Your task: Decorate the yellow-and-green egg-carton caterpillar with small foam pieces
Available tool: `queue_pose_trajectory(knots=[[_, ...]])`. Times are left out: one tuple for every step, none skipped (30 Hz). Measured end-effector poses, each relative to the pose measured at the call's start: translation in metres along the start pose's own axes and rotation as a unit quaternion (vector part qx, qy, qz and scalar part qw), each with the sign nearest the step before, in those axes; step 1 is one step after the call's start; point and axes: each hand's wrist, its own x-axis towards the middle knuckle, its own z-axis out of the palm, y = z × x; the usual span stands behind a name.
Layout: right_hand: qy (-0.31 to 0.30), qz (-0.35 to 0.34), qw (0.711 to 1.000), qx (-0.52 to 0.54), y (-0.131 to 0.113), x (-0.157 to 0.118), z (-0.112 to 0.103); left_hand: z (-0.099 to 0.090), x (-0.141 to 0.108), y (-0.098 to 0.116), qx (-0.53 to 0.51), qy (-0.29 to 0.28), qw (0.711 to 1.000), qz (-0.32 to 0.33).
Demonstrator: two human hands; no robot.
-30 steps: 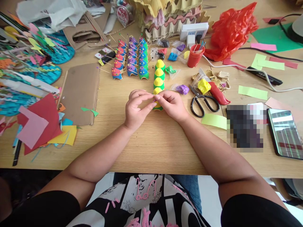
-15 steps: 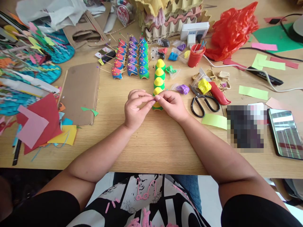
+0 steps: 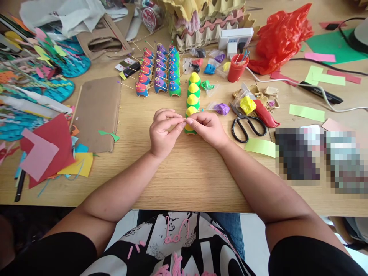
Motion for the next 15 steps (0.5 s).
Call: queue_pose_trajectory(knots=[[0.006, 0.002, 1.000, 0.002, 0.0006, 0.0002, -0.0001, -0.0003, -0.0003, -0.0004, 0.007, -0.007, 1.000, -0.003], [0.014, 0.002, 1.000, 0.004, 0.0013, 0.0005, -0.0001, -0.0006, -0.0005, -0.0006, 0.014, -0.016, 1.000, -0.007], [0.023, 0.002, 1.000, 0.006, 0.0020, 0.0008, -0.0002, -0.0009, -0.0007, -0.0007, 0.019, -0.025, 0.999, -0.010], [0.030, 0.003, 0.999, 0.008, 0.0026, 0.0010, -0.0001, -0.0012, -0.0008, -0.0007, 0.023, -0.033, 0.999, -0.012], [0.035, 0.004, 0.999, 0.009, 0.0031, 0.0012, -0.0001, -0.0013, -0.0009, -0.0005, 0.024, -0.039, 0.999, -0.013], [0.038, 0.004, 0.999, 0.009, 0.0035, 0.0013, -0.0001, -0.0015, -0.0008, -0.0002, 0.023, -0.041, 0.999, -0.014], [0.039, 0.003, 0.999, 0.009, 0.0038, 0.0013, -0.0001, -0.0015, -0.0007, 0.0001, 0.020, -0.041, 0.999, -0.016], [0.040, 0.000, 0.999, 0.010, 0.0041, 0.0014, -0.0001, -0.0014, -0.0005, 0.0005, 0.015, -0.038, 0.999, -0.018], [0.039, -0.003, 0.999, 0.011, 0.0044, 0.0013, -0.0001, -0.0013, -0.0003, 0.0008, 0.009, -0.034, 0.999, -0.020], [0.037, -0.007, 0.999, 0.014, 0.0046, 0.0013, -0.0002, -0.0011, -0.0001, 0.0010, 0.003, -0.031, 0.999, -0.021], [0.037, -0.010, 0.999, 0.017, 0.0048, 0.0013, -0.0002, -0.0008, 0.0000, 0.0012, -0.002, -0.029, 0.999, -0.022], [0.037, -0.011, 0.999, 0.017, 0.0048, 0.0013, -0.0002, -0.0005, 0.0001, 0.0012, -0.005, -0.028, 0.999, -0.024], [0.036, -0.012, 0.999, 0.015, 0.0046, 0.0013, -0.0002, -0.0002, 0.0000, 0.0012, -0.006, -0.028, 0.999, -0.024], [0.036, -0.012, 0.999, 0.010, 0.0043, 0.0012, -0.0003, 0.0002, -0.0001, 0.0011, -0.007, -0.028, 0.999, -0.024], [0.035, -0.012, 0.999, 0.005, 0.0037, 0.0012, -0.0002, 0.0006, -0.0002, 0.0010, -0.008, -0.026, 0.999, -0.023]])
